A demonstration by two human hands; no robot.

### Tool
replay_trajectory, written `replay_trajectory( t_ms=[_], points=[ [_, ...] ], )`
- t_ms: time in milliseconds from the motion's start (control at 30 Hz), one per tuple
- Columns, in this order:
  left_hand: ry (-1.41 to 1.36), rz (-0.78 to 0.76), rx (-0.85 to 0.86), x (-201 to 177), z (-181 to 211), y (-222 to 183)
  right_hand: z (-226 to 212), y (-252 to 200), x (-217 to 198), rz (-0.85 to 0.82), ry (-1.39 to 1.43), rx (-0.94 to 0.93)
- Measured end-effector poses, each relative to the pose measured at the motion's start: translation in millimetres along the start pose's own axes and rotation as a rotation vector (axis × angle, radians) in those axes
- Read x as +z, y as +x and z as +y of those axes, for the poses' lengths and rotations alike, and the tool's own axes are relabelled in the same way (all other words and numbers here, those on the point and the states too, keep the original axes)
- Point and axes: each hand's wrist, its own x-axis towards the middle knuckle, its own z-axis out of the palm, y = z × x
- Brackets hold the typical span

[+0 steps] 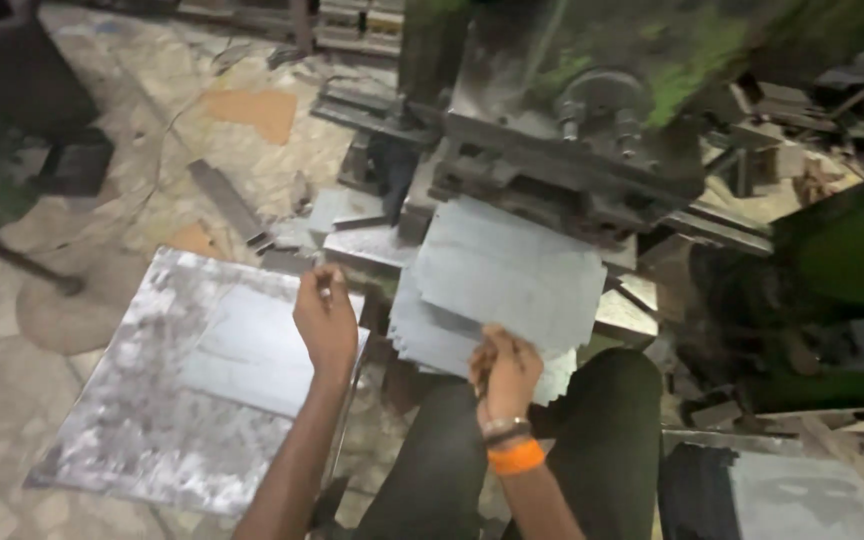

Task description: Placing metal sheets into a stamping press and operating the machine to process them.

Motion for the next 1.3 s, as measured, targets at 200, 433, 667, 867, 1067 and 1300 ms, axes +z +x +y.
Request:
replay_trajectory(
  t_ms=[200, 433, 667, 867, 1067, 1300],
  points=[
    [0.295, 0.198, 0.300, -27, -67, 34, 16, -10, -41, -0.174, -0.281, 0.060],
    [0.856, 0.078, 0.083, -78, -173, 49, 34, -19, -32, -0.401, -0.266, 0.027],
    [1.116, 0.319, -0.140, -163, -228, 102, 62, -26, -23, -0.483, -0.362, 0.131],
    [0.269, 0.182, -0.256, -211, -160, 127, 93, -48, -15, -0.947, -0.337, 0.400],
    [-0.128, -0.041, -0.307, -159, -99, 131, 75, -92, -1, -1.182, -0.054, 0.482],
    [-0.164, -0.270, -0.289, 16, 14, 61, 32, -37, -17, -0.457, 0.385, 0.174]
  ],
)
